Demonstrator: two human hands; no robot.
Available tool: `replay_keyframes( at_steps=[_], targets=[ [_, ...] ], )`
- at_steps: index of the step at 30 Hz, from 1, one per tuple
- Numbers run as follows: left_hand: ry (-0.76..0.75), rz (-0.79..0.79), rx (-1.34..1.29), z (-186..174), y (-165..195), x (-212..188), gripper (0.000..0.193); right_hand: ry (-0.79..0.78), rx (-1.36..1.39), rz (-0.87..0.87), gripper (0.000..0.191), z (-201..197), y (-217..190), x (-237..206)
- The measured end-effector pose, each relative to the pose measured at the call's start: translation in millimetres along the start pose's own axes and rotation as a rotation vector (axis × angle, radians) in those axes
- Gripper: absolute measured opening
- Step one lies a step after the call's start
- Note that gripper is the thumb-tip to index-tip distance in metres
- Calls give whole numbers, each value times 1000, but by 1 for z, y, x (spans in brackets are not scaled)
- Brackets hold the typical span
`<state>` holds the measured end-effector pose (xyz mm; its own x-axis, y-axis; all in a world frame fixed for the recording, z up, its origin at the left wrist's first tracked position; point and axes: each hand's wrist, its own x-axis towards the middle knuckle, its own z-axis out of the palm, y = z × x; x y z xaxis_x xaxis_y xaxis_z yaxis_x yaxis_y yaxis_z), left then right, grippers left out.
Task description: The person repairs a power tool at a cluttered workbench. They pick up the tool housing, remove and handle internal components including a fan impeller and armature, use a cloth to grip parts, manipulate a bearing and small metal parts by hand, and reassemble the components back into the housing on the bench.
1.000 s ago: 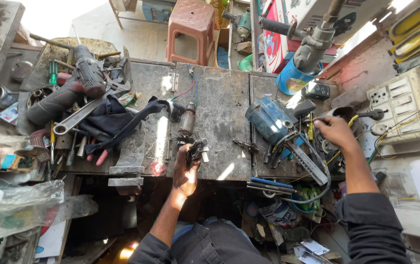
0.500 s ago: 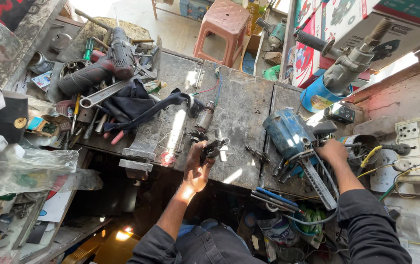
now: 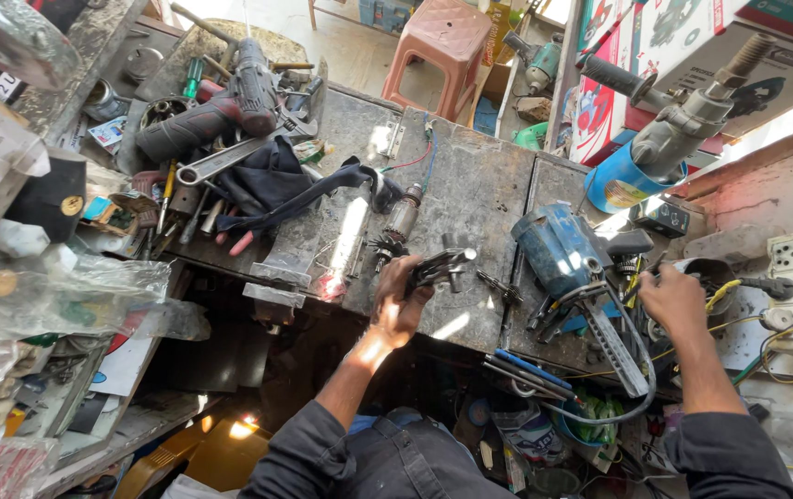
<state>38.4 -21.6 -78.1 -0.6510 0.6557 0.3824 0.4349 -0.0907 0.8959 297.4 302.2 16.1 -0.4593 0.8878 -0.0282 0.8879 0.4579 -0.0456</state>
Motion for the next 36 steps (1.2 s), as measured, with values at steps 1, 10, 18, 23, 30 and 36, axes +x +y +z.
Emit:
replay_keyframes(
  at_steps=[1, 10, 18, 23, 30, 36],
  targets=[
    [-11, -22, 2, 1, 1, 1, 41, 44, 3, -22, 41, -3, -1, -2],
    [-81, -152, -483, -10, 14, 6, 37, 526, 150, -283, 23, -26, -9, -15],
    [-275, -210, -797, -115, 65, -1, 29, 446, 905, -503, 13, -52, -79, -56],
    [-262, -247, -671, -211, 80, 5, 34, 263, 1160, -506, 19, -7, -163, -99],
    [-216, -194, -352, -293, 41, 17, 26, -350, 828, -504, 31, 89, -300, -191],
    [-240, -316, -330, -310, -8, 14, 30, -633, 756, -510, 27, 124, -380, -233]
  ],
)
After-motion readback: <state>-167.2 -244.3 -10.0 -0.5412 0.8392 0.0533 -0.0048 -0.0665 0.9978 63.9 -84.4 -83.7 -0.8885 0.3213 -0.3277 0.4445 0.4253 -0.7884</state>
